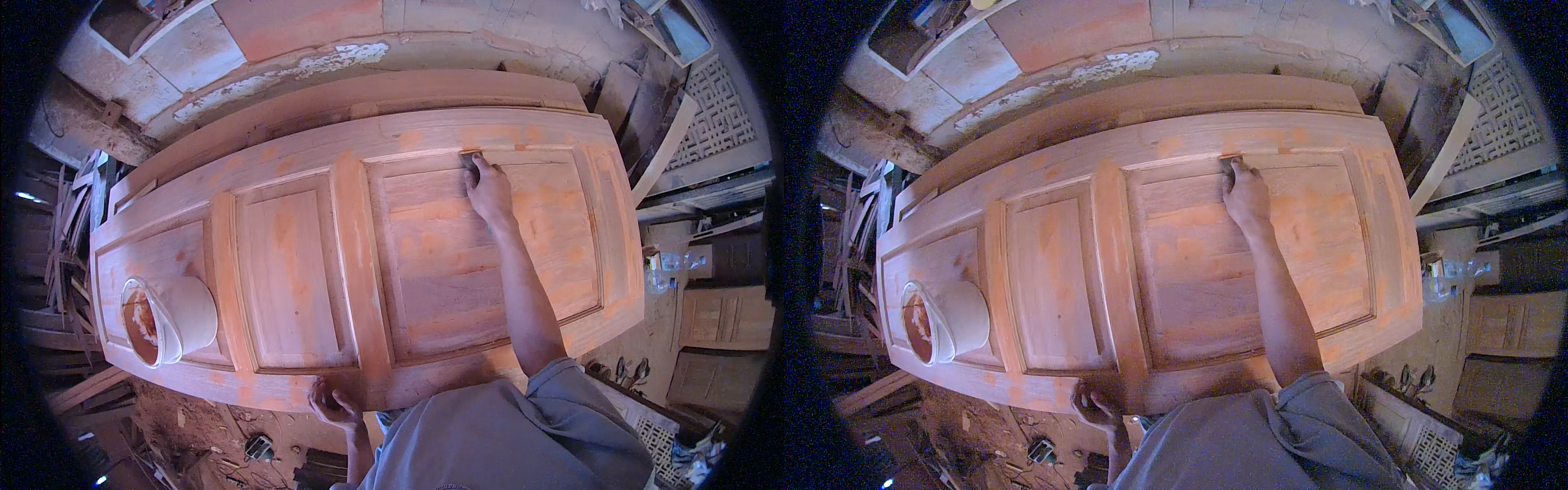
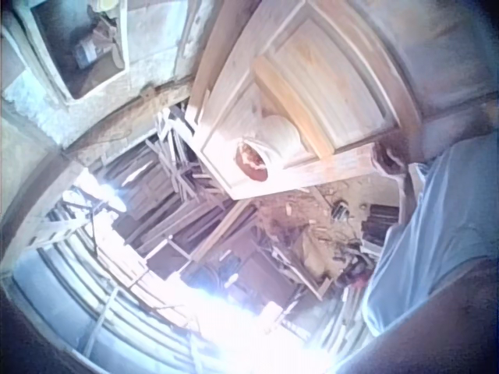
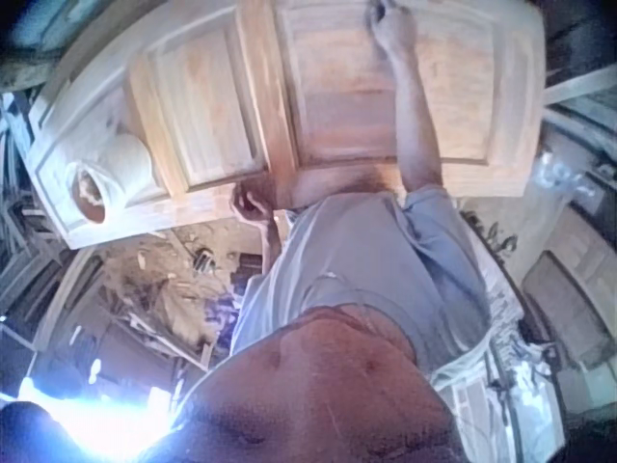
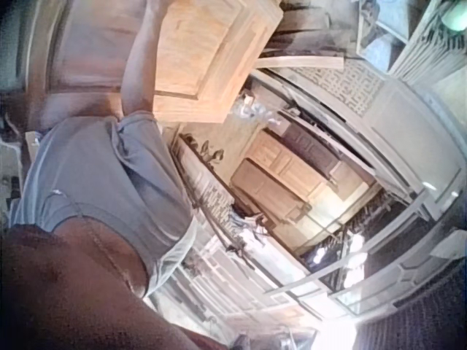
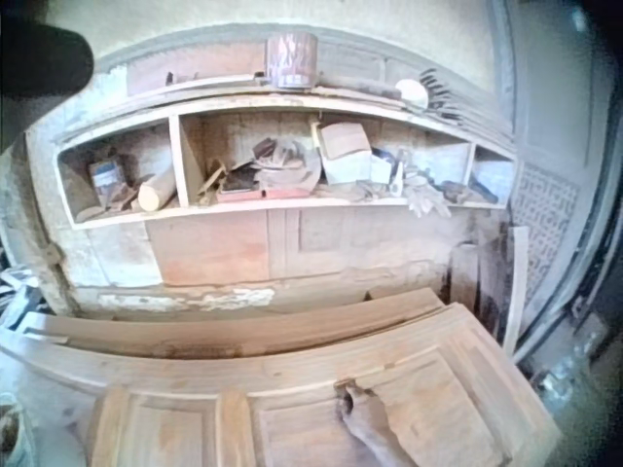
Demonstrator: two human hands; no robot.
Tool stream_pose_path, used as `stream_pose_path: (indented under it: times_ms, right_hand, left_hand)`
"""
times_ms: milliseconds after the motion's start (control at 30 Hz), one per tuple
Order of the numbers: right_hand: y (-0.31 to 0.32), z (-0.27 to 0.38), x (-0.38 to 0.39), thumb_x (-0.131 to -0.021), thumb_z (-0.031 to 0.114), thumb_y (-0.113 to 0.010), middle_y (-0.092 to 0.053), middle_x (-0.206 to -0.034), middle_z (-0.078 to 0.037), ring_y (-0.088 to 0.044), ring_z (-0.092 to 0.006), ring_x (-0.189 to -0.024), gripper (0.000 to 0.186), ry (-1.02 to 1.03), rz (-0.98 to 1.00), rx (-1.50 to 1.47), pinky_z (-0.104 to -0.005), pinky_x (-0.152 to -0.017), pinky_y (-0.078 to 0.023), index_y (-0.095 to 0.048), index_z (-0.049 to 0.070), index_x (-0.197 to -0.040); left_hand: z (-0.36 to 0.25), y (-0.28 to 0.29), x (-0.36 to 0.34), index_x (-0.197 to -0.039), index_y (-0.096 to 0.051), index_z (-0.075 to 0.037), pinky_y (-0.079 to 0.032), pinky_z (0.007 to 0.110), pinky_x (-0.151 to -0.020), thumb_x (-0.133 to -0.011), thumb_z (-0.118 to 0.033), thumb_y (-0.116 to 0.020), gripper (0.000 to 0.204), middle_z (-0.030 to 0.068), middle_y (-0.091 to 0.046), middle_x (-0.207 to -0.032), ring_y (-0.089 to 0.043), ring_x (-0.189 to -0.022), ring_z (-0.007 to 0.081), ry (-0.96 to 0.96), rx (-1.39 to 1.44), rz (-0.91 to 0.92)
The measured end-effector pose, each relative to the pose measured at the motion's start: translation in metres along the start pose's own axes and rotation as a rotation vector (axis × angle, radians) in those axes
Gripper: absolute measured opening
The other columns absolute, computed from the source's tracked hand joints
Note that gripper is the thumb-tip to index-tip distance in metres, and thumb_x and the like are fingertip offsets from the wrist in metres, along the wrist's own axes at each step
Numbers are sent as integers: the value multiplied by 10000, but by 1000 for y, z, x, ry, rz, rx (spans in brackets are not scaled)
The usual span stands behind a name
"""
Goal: The person applies a reddish-brown wood finish to a large wooden cabinet door using a brush. They dip the brush into a white bucket of finish and spread it across the door's surface, including the recessed panels and raised frames. The person also uses their hands to wipe and smooth the finish on the wood.
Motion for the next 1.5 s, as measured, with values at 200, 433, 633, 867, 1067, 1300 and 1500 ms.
stream_pose_path:
  times_ms: [200, 433, 633, 867, 1067, 1300, 1500]
  right_hand:
    - [-5, 0, -8, -923, 237, -637, -658, -1041, -297, -665, -450, -958, 418, -24, 83, -5, -510, -863, -556, -619, 16, -1277]
    - [-2, 10, 0, -927, 219, -650, -655, -1016, -287, -671, -447, -910, 436, -60, 12, 22, -515, -823, -552, -602, 35, -1320]
    - [-6, 4, -9, -933, 217, -627, -651, -1003, -298, -663, -453, -923, 416, -46, 59, -8, -514, -849, -554, -601, 38, -1308]
    - [0, -12, 1, -964, 237, -645, -677, -1020, -245, -673, -419, -973, 417, -111, -80, -340, -450, -863, -552, -588, 39, -1327]
    - [47, -63, 67, -972, 279, -684, -620, -903, -53, -555, -94, -555, 466, -432, -44, -797, -260, -456, -456, -548, 97, -1379]
    - [114, -143, 124, -977, 231, -672, -626, -994, -76, -544, -78, -580, 437, -381, -178, -616, -226, -480, -439, -553, 93, -1375]
    - [121, -147, 98, -917, 222, -722, -670, -1059, -99, -626, -163, -876, 456, -248, -135, -433, -308, -726, -523, -600, 78, -1333]
  left_hand:
    - [-1, 0, -4, -1050, -600, 17, -478, 486, -924, -952, -221, -595, 257, 187, -645, -1083, -597, -1043, 361, -48, -18, 119]
    - [-4, 0, -4, -1015, -593, 2, -467, 501, -929, -953, -241, -591, 251, 183, -650, -1058, -591, -1031, 364, -84, -59, 156]
    - [4, 1, -1, -990, -583, 8, -461, 506, -941, -954, -242, -585, 252, 191, -647, -1059, -588, -1035, 373, -76, 7, 58]
    - [-1, 2, -3, -1001, -589, 13, -462, 500, -941, -949, -234, -585, 252, 192, -635, -1077, -582, -1036, 371, -46, 44, 30]
    - [-8, 0, -6, -1009, -593, 23, -471, 482, -926, -953, -214, -574, 245, 199, -625, -1093, -578, -1041, 366, -51, 8, 53]
    - [-5, 2, -2, -1003, -589, 37, -484, 470, -900, -966, -214, -582, 254, 198, -601, -1036, -579, -1024, 347, -29, 77, 28]
    - [-6, 0, -4, -1001, -590, 41, -487, 457, -917, -999, -246, -563, 288, 188, -588, -1048, -581, -1032, 331, -44, 62, 36]
Point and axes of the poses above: each hand's wrist, its own x-axis away from the middle knuckle, its own y-axis out of the back of the hand, z = x × y, the point moved 6 cm from there along -x, towards the middle knuckle
